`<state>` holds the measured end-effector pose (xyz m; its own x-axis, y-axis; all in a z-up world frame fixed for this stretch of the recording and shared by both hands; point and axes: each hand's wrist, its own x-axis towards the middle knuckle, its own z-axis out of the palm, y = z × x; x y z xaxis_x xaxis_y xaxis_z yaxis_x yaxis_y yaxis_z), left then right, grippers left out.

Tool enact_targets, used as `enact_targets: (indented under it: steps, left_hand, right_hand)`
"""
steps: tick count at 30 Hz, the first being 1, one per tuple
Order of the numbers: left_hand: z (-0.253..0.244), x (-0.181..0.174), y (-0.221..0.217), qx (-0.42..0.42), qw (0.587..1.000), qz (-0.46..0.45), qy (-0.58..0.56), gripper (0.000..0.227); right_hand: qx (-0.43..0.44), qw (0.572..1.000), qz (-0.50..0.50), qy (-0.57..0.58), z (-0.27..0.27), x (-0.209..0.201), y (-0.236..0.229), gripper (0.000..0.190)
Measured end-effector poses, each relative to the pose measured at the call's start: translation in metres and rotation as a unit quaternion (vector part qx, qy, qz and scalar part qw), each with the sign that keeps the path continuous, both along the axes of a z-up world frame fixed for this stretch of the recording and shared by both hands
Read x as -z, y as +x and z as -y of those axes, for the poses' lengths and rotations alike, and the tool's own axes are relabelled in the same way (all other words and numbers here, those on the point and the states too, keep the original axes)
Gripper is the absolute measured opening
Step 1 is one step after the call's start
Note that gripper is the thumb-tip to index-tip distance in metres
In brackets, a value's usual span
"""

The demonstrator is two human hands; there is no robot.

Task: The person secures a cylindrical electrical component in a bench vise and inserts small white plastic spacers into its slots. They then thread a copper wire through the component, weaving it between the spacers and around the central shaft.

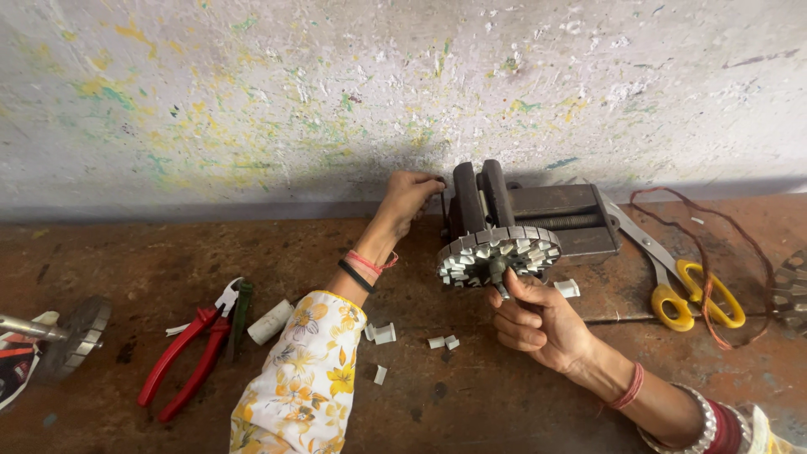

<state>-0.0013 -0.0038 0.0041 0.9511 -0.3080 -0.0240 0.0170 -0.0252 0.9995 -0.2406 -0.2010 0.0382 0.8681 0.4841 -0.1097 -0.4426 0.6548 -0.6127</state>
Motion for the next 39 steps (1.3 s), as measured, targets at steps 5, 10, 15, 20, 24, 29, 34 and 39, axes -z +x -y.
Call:
enact_targets:
  steps: [5,10,15,20,24,29,34,39]
  left_hand:
    - [0.003,-0.007,-0.002,-0.013,0.999,0.044,0.014,0.022]
    - [0.006,-0.018,-0.008,-0.023,0.995,0.092,0.037,0.026]
    - [0.008,-0.026,-0.018,-0.044,0.993,0.096,0.060,0.025]
    - [0.005,-0.027,-0.011,-0.024,0.992,0.102,0.073,0.023]
    - [0.002,-0.022,-0.009,0.040,0.998,0.023,-0.034,0.023]
    - [0.015,-0.013,-0.008,-0.006,0.944,-0.216,-0.248,0.014]
    - [0.032,-0.007,0.012,-0.072,0.888,-0.314,-0.328,0.019]
    - [0.050,0.009,0.015,-0.111,0.941,-0.186,-0.261,0.012]
  right_hand:
    - [0.006,1.000,-0.016,0.007,-0.001,0.001,0.000,0.042]
    - [0.019,0.999,-0.026,0.029,-0.003,-0.001,-0.001,0.041]
    - [0.031,0.998,-0.025,0.047,-0.007,-0.003,-0.002,0.040]
    - [0.039,0.998,-0.029,0.028,-0.008,-0.005,-0.001,0.039]
    - [0.036,0.998,-0.035,0.035,-0.011,-0.008,-0.007,0.041]
    - [0.048,0.999,-0.022,0.007,-0.013,-0.008,-0.007,0.040]
    - [0.050,0.998,-0.037,-0.016,-0.013,-0.005,-0.007,0.040]
    - [0.038,0.999,-0.006,-0.020,-0.011,-0.005,-0.007,0.042]
